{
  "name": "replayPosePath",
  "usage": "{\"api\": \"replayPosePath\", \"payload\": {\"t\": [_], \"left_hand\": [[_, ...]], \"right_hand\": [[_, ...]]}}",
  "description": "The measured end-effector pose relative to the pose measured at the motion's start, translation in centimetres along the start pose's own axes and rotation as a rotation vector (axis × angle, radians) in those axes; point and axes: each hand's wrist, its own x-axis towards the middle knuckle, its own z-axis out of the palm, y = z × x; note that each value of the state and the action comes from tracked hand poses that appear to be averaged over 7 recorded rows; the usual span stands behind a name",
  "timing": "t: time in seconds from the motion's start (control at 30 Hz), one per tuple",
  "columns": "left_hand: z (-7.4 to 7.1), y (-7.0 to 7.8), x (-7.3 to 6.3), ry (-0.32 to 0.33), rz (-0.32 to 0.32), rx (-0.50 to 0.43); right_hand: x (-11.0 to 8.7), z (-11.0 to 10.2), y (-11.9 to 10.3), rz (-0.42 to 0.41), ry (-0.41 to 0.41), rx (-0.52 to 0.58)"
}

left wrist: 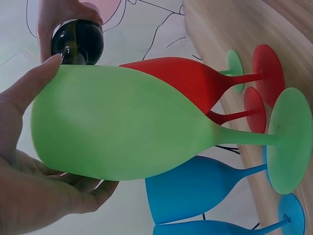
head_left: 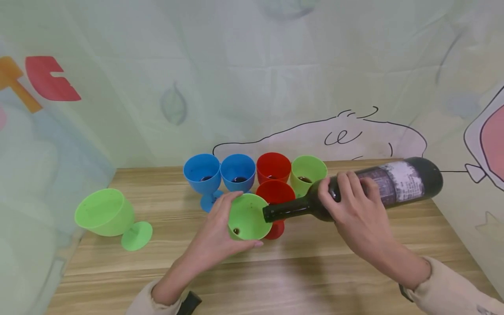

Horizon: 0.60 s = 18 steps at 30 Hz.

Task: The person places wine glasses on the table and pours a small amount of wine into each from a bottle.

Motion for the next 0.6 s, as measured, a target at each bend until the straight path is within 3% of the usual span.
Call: {"api": "replayPosePath", "payload": {"t": [0.6], "left_hand": [[0.38, 0.14, -0.21, 0.013, 0.003, 0.005]], "right_hand": [[0.42, -0.67, -0.38, -0.027, 0.038, -0.012]]}}
